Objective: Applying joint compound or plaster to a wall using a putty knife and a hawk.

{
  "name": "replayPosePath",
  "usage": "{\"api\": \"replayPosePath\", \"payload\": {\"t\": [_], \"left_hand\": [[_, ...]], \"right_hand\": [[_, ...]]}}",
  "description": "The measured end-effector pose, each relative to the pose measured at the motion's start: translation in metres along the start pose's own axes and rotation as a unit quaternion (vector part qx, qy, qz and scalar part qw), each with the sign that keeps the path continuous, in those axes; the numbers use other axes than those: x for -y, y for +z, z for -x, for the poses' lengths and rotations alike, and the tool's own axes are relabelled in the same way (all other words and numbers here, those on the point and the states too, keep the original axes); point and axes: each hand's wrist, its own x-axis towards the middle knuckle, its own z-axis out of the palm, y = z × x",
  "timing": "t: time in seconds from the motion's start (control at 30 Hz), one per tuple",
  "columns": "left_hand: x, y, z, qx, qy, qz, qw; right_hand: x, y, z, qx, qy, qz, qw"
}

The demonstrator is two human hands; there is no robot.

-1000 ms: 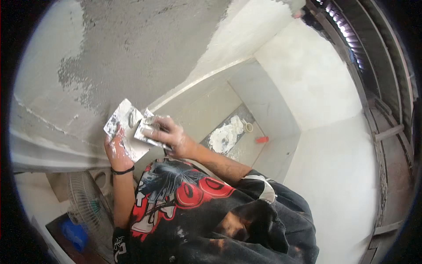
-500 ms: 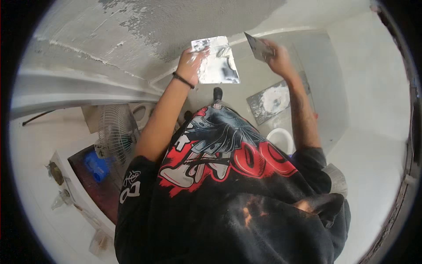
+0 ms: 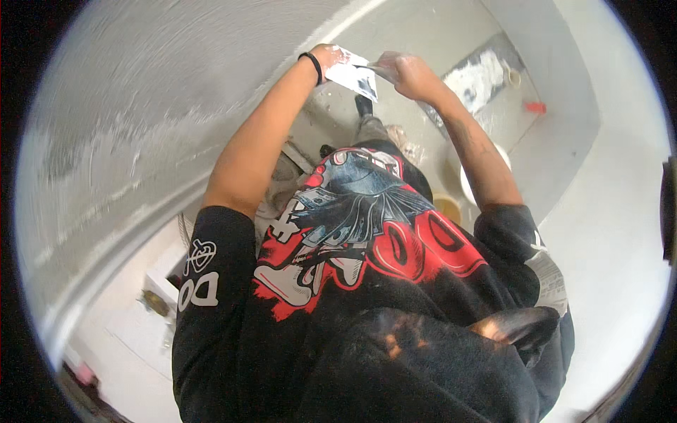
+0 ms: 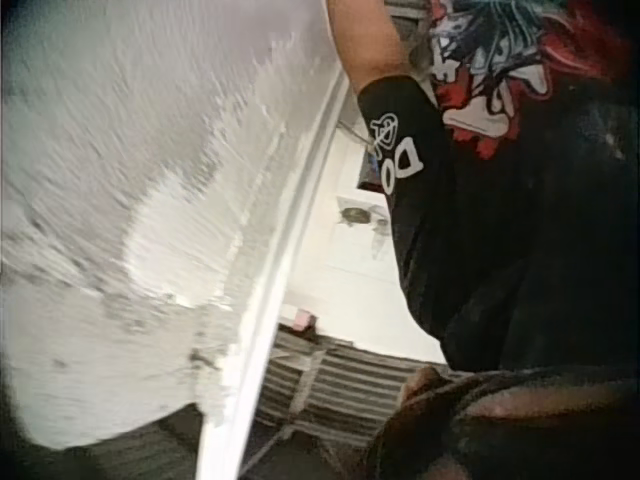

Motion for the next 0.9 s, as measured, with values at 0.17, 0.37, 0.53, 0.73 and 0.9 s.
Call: {"api": "replayPosePath", "payload": {"t": [0.17, 0.37, 0.53, 0.73, 0.9], "left_hand": [[-0.041, -0.003, -0.104, 0.308, 0.135, -0.300, 0.893], [-0.020, 0.053, -0.130, 0.429, 0.143, -0.276, 0.848], [0.095, 0.038, -0.057, 0.400, -0.067, -0.326, 0.854], [-0.066, 0.053, -0.010, 0.138, -0.367, -0.074, 0.917], [-0.048, 0.092, 0.143, 0.101, -0.444, -0.005, 0.891]], "right_hand": [[-0.056, 0.020, 0.050, -0.044, 0.195, -0.102, 0.975], [-0.050, 0.052, 0.095, -0.013, 0.331, -0.284, 0.900], [0.010, 0.001, 0.039, 0.088, 0.267, -0.337, 0.899], [-0.132, 0.040, 0.051, -0.247, 0.178, -0.438, 0.846], [-0.120, -0.024, -0.057, -0.302, 0.271, -0.344, 0.847]]}}
